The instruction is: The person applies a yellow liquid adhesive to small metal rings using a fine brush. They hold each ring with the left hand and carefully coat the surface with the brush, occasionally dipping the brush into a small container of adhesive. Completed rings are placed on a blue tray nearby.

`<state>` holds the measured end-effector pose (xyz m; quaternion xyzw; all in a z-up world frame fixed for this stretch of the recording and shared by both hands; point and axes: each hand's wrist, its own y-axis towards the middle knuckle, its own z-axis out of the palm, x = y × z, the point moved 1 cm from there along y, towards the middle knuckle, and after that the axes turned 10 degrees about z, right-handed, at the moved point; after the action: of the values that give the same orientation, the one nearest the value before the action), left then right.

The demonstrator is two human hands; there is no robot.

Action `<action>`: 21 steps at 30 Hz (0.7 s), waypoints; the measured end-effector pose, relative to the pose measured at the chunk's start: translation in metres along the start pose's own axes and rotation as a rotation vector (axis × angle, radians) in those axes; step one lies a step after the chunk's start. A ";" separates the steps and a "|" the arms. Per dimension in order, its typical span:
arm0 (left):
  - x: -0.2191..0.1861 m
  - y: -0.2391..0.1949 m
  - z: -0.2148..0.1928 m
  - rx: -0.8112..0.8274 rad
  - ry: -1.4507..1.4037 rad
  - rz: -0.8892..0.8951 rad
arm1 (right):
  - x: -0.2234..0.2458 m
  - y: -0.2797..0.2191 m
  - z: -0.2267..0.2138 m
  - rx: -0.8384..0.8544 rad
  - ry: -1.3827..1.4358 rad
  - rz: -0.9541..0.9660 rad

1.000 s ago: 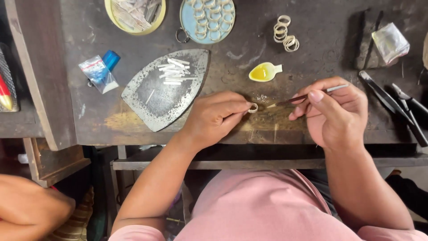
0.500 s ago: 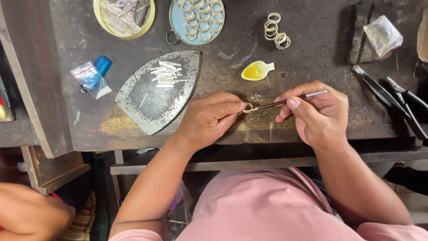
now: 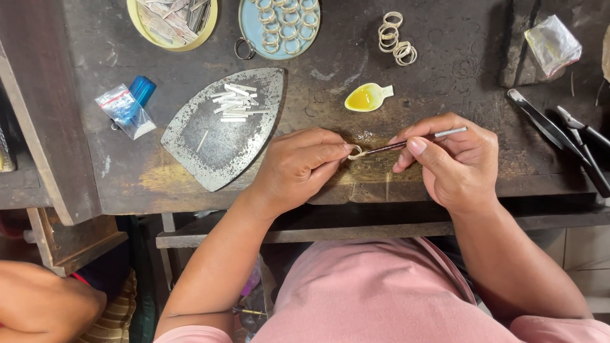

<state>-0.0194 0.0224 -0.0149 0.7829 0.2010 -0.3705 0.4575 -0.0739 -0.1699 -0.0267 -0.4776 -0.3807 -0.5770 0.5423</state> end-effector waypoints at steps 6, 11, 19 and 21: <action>0.004 -0.005 -0.002 0.117 0.107 0.086 | 0.010 -0.001 0.003 0.003 -0.118 0.070; 0.003 -0.005 -0.002 0.118 0.107 0.081 | 0.011 -0.001 0.002 -0.002 -0.090 0.078; 0.003 -0.004 -0.002 0.112 0.095 0.095 | 0.010 -0.001 0.002 -0.024 -0.064 0.100; 0.002 -0.004 -0.002 0.124 0.101 0.090 | 0.009 -0.001 0.001 -0.041 -0.055 0.093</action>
<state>-0.0197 0.0259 -0.0185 0.8356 0.1650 -0.3215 0.4137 -0.0748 -0.1708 -0.0176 -0.5214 -0.3610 -0.5455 0.5480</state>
